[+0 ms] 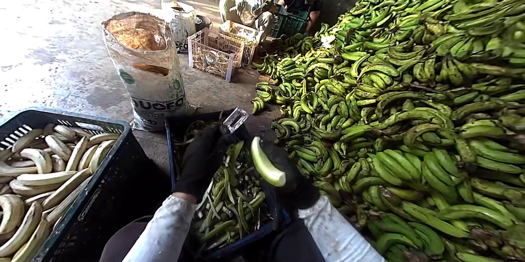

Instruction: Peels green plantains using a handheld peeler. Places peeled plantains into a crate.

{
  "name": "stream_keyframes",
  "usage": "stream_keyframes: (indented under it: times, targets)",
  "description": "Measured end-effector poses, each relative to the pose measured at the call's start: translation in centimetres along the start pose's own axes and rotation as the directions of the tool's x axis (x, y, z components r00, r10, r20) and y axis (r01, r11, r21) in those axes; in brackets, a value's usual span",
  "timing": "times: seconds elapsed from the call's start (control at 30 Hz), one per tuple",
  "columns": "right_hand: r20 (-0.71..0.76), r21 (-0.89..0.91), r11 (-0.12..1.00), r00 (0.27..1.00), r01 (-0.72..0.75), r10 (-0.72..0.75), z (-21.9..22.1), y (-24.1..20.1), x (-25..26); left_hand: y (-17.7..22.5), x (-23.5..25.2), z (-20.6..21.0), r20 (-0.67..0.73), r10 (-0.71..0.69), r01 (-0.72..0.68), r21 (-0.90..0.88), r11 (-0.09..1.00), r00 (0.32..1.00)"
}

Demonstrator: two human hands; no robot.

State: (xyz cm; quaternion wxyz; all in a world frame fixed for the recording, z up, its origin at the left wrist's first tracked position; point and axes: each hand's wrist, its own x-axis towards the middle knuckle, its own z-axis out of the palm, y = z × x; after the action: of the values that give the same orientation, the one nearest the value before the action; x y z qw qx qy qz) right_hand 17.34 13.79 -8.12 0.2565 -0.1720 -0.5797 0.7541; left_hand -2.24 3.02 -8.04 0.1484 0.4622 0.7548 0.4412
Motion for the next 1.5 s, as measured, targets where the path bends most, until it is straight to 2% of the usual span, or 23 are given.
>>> stream_keyframes:
  times: [0.1,0.23,0.3,0.37,0.47,0.57,0.7,0.8,0.83,0.87,0.93,1.0,1.03,1.1,1.17,1.23,1.3,1.37,1.5]
  targets:
    - [-0.163,-0.092,0.996,0.986,0.007,-0.022,-1.9,-1.6,1.1,0.8,0.2,-0.5,0.035,-0.004,0.006,-0.054,0.999,0.999]
    - [-0.391,-0.059,0.987,0.906,0.152,-0.163,-3.7,-0.9,3.1,1.3,-0.9,2.2,0.109,0.004,0.016,-0.181,0.983,0.994]
    - [-0.466,-0.031,0.982,0.866,0.187,-0.180,-3.9,0.0,3.6,1.9,-1.6,3.6,0.152,-0.008,0.043,-0.229,0.973,0.988]
    - [-0.505,-0.019,0.981,0.845,0.194,-0.177,-3.5,0.7,3.7,2.2,-2.2,4.7,0.183,-0.020,0.060,-0.220,0.974,0.983]
    - [-0.546,-0.152,0.968,0.799,0.201,-0.252,-2.9,0.7,3.5,2.4,-2.8,5.7,0.209,0.025,0.013,-0.180,0.984,0.978]
    - [-0.629,-0.235,0.940,0.699,0.247,-0.341,-2.8,0.6,3.7,2.3,-3.2,6.5,0.180,0.098,-0.073,-0.136,0.988,0.979]
    - [-0.694,-0.248,0.900,0.583,0.358,-0.423,-3.2,0.7,4.2,2.6,-4.0,6.8,0.123,0.169,-0.165,-0.046,0.985,0.978]
    - [-0.712,-0.299,0.875,0.522,0.381,-0.470,-3.1,0.6,4.3,2.7,-4.5,6.6,0.102,0.189,-0.191,0.011,0.982,0.977]
    - [-0.704,-0.296,0.879,0.537,0.372,-0.465,-3.0,0.6,4.2,2.6,-4.4,6.5,0.104,0.190,-0.192,0.014,0.981,0.976]
    - [-0.681,-0.260,0.896,0.589,0.360,-0.434,-3.0,0.6,4.1,2.4,-4.3,6.4,0.108,0.190,-0.192,0.012,0.981,0.976]
    - [-0.587,-0.058,0.948,0.757,0.314,-0.287,-3.0,0.8,3.6,2.0,-3.5,5.8,0.109,0.196,-0.200,0.033,0.979,0.975]
    - [-0.348,0.189,0.965,0.931,0.183,-0.108,-3.1,1.2,2.8,1.5,-2.4,5.1,0.127,0.169,-0.179,0.074,0.981,0.977]
    - [-0.220,0.240,0.964,0.974,0.116,-0.063,-3.1,1.3,2.5,1.2,-1.9,4.7,0.142,0.149,-0.162,0.083,0.983,0.979]
    - [-0.060,0.190,0.979,0.996,0.079,-0.068,-3.1,1.3,1.7,0.5,-1.5,4.5,0.146,0.132,-0.143,0.067,0.987,0.981]
    - [0.041,0.024,0.997,0.997,0.069,-0.070,-2.8,0.8,0.7,0.0,-1.1,4.3,0.147,0.081,-0.086,0.024,0.996,0.986]
    - [0.102,-0.075,0.997,0.995,0.009,-0.001,-1.8,-0.1,-0.2,-0.4,-0.3,4.0,0.107,0.000,0.001,-0.008,1.000,0.994]
    - [0.031,-0.101,0.994,0.998,-0.050,0.053,-1.3,-0.1,-0.1,-0.6,0.1,3.5,0.079,-0.056,0.059,-0.029,0.998,0.995]
    - [-0.115,-0.109,0.993,0.993,-0.041,0.028,-1.9,0.6,0.6,-0.3,-0.1,3.2,0.099,-0.083,0.090,-0.075,0.993,0.992]
    - [-0.346,0.043,0.998,0.938,0.038,-0.021,-3.2,1.4,2.4,0.2,-1.4,4.3,0.155,-0.005,0.014,-0.059,0.998,0.988]
